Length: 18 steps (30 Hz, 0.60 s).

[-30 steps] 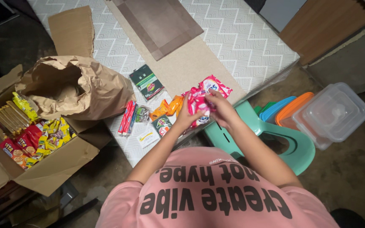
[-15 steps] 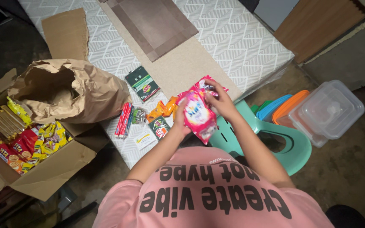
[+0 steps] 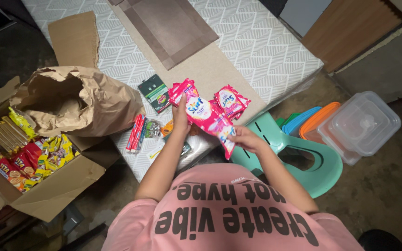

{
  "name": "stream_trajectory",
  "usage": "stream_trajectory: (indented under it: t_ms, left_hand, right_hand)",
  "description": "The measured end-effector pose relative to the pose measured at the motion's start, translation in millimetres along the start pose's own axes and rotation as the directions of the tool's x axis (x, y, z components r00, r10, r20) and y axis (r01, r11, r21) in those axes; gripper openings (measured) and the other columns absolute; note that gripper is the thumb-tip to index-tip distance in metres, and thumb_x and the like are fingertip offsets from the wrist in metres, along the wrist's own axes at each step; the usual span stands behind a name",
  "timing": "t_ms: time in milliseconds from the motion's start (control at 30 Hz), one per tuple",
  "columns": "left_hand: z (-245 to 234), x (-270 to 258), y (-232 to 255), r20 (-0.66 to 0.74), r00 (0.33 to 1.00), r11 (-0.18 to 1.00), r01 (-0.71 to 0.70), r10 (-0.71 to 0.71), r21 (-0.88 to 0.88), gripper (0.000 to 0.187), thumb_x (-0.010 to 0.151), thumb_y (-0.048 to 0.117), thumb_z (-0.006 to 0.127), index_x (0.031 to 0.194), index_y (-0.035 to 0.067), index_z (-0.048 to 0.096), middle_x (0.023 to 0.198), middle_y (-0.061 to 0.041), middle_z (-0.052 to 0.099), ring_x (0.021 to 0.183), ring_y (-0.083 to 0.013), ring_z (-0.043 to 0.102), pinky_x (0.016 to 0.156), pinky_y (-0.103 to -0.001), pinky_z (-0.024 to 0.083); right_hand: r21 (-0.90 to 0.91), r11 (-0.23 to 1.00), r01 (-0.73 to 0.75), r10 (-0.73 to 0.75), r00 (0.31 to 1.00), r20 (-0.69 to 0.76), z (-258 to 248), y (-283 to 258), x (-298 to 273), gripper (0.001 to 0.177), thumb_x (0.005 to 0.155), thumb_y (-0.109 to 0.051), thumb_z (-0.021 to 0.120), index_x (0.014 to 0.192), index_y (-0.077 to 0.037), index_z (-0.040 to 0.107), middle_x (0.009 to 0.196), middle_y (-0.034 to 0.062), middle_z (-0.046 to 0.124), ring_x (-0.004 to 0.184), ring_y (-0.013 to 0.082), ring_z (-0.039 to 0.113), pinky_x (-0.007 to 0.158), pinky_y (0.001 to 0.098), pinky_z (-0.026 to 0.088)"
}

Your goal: The person removes items from a cardboard box and a paper bag, including detergent sachets, snack packages, and bottles, and places them onto a table.

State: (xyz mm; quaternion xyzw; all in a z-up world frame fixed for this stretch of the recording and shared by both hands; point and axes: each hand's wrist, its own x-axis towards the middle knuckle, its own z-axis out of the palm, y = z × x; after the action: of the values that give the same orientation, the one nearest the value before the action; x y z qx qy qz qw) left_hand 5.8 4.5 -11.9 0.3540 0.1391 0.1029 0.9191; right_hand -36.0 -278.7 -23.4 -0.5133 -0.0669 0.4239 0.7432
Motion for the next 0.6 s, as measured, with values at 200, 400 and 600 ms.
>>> stream_trajectory:
  t_ms: [200,400,600]
  left_hand:
    - [-20,5,-38,-0.036,0.999,0.904,-0.018,0.037,0.427,0.039,0.098,0.027,0.070,0.124,-0.001,0.064,0.108,-0.009,0.073,0.091,-0.0163,0.069,0.078,-0.032,0.057]
    - [-29,1,-93,0.110,0.994,0.952,-0.028,-0.006,0.304,0.034,0.100,0.023,0.063,0.125,0.000,0.063,0.109,-0.010,0.072,0.093,-0.0164,0.071,0.080,-0.032,0.059]
    - [-6,-14,-62,0.038,0.999,0.926,-0.010,-0.005,0.376,0.038,0.100,0.025,0.069,0.126,-0.002,0.063,0.114,-0.010,0.072,0.099,-0.0159,0.069,0.085,-0.031,0.056]
  right_hand:
    - [-0.017,0.956,0.292,-0.286,0.924,-0.252,42,-51,21,0.041,0.100,-0.020,0.064,0.135,-0.001,0.055,0.120,0.0063,0.069,0.107,0.0154,0.066,0.097,0.0319,0.054]
    - [-0.778,0.584,0.231,-0.723,0.584,-0.369,64,-49,56,0.038,0.101,-0.020,0.072,0.127,0.004,0.059,0.116,0.0125,0.058,0.105,0.0204,0.059,0.092,0.0316,0.049]
    - [-0.357,0.934,0.016,-0.194,0.861,-0.471,47,-85,19,0.039,0.095,-0.027,0.069,0.123,0.000,0.064,0.098,0.0061,0.071,0.080,0.0129,0.065,0.068,0.0287,0.053]
